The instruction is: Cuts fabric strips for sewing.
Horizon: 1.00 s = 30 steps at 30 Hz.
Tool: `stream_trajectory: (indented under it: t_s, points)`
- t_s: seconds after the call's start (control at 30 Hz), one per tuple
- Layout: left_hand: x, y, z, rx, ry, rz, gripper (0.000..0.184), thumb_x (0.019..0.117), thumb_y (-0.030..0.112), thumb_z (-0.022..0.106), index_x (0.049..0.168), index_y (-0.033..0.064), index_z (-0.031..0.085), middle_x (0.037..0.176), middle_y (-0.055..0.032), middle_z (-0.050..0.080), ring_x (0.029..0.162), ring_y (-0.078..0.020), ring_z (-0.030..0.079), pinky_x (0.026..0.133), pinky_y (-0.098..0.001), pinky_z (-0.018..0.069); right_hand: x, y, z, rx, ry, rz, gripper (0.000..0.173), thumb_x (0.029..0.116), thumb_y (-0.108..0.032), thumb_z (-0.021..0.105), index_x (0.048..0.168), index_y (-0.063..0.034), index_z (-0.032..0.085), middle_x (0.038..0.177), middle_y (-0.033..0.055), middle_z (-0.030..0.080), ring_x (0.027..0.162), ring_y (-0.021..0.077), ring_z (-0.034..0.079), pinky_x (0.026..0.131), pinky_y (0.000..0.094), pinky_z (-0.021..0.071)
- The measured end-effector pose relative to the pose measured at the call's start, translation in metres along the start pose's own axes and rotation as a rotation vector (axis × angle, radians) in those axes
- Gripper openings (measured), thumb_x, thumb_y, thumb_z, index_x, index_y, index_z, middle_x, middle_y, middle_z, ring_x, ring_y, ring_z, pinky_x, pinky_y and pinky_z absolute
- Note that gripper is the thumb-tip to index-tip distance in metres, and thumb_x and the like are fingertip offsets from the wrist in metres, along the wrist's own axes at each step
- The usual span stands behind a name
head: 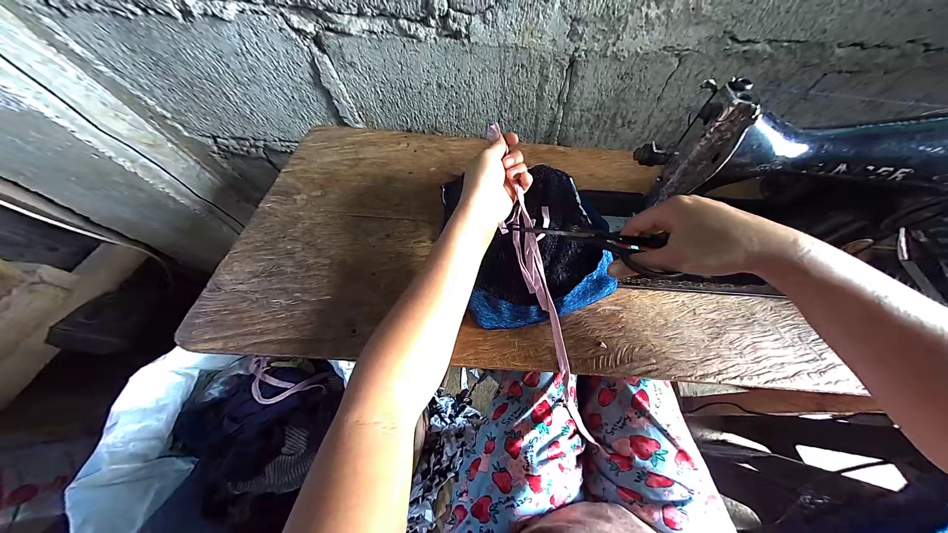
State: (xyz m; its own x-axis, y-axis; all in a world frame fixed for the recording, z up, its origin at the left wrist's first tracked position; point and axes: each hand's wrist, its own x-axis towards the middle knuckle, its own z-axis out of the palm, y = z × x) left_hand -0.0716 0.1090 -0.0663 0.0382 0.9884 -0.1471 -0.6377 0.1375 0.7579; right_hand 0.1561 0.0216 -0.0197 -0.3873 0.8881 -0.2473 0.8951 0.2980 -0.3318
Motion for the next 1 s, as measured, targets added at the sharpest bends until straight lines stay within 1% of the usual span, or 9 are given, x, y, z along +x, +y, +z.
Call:
stream_trajectory:
  t_s: [0.1,0.23,0.37,0.57,0.67,0.77,0.83,0.9,1.0]
  points:
    - [-0.001,0.001,0.0,0.002,-0.002,0.003,0.029,0.114,0.026,0.03,0.096,0.013,0.048,0.056,0.0074,0.038,0.041,-0.0021,0.039,0.044,-0.0155,0.0419,0.004,-0.007,-0.003,-0.012,-0.025,0.001,0.029,0.0905,-0.046,0.077,0.084,-0.0171,0.073,0.067,-0.0008,0.061,0.064,0.0161,0.058,0.061,0.0448,0.0455]
    - [-0.001,0.001,0.0,-0.001,-0.006,0.003,0.03,0.1141,0.026,0.03,0.095,0.013,0.048,0.055,0.0077,0.039,0.041,-0.0017,0.04,0.044,-0.0152,0.0422,0.007,-0.01,-0.004,-0.011,-0.04,0.005,0.031,0.0893,-0.046,0.078,0.081,-0.0169,0.072,0.064,-0.0012,0.059,0.062,0.0147,0.056,0.059,0.0428,0.0441]
    - [-0.001,0.001,0.0,0.019,-0.005,0.009,0.028,0.1141,0.023,0.029,0.096,0.0136,0.049,0.057,0.0083,0.038,0.042,-0.0015,0.039,0.045,-0.0151,0.0411,0.008,-0.01,-0.002,0.02,-0.041,0.011,0.027,0.0874,-0.043,0.081,0.082,-0.017,0.075,0.066,-0.001,0.063,0.064,0.0147,0.058,0.062,0.0443,0.0462]
    - [-0.001,0.001,0.0,0.027,0.0,-0.002,0.026,0.1139,0.024,0.031,0.097,0.0136,0.049,0.056,0.0085,0.037,0.041,-0.0004,0.035,0.041,-0.0139,0.0356,0.007,-0.004,0.006,0.07,-0.019,-0.034,0.022,0.0882,-0.037,0.081,0.086,-0.0155,0.077,0.068,-0.0013,0.065,0.063,0.0118,0.059,0.061,0.0396,0.0479]
    - [0.0,0.002,-0.001,0.055,0.009,0.02,0.029,0.1142,0.026,0.03,0.096,0.0138,0.049,0.057,0.0085,0.038,0.041,-0.0004,0.036,0.041,-0.0138,0.0357,0.003,-0.002,0.012,0.005,0.013,-0.018,0.023,0.0902,-0.036,0.08,0.08,-0.0171,0.074,0.065,-0.0013,0.062,0.063,0.0146,0.058,0.06,0.0435,0.0466]
    - [0.003,0.002,-0.004,0.098,0.054,0.168,0.031,0.1144,0.029,0.029,0.097,0.0139,0.05,0.058,0.0092,0.037,0.042,-0.0005,0.036,0.043,-0.0141,0.0349,-0.005,0.003,0.033,-0.06,0.14,0.003,0.025,0.0893,-0.036,0.08,0.078,-0.016,0.071,0.063,0.0015,0.061,0.062,0.0208,0.06,0.057,0.0488,0.0459]
    - [0.004,0.005,-0.005,0.094,0.07,0.24,0.03,0.1146,0.028,0.028,0.098,0.014,0.049,0.059,0.0093,0.037,0.043,-0.0003,0.035,0.044,-0.0139,0.0346,-0.009,0.006,0.047,-0.053,0.178,0.027,0.026,0.0899,-0.037,0.08,0.082,-0.0135,0.072,0.065,0.0044,0.061,0.064,0.0244,0.061,0.058,0.051,0.0464]
    - [0.004,0.011,-0.007,0.137,0.044,0.237,0.029,0.1145,0.023,0.027,0.103,0.0119,0.051,0.06,0.009,0.038,0.044,-0.0004,0.038,0.044,-0.0138,0.0372,-0.013,0.007,0.059,-0.051,0.205,0.053,0.029,0.0916,-0.037,0.078,0.086,-0.0097,0.07,0.067,0.0083,0.061,0.067,0.0287,0.062,0.06,0.053,0.0469]
    - [0.0,0.015,-0.009,0.521,-0.06,0.197,0.031,0.1136,0.019,0.031,0.114,0.0038,0.058,0.066,0.0062,0.047,0.05,-0.0016,0.047,0.05,-0.0157,0.0438,-0.015,0.014,0.067,-0.005,0.153,0.086,0.028,0.0914,-0.031,0.078,0.102,-0.0064,0.072,0.079,0.0125,0.068,0.076,0.032,0.066,0.069,0.0567,0.0517]
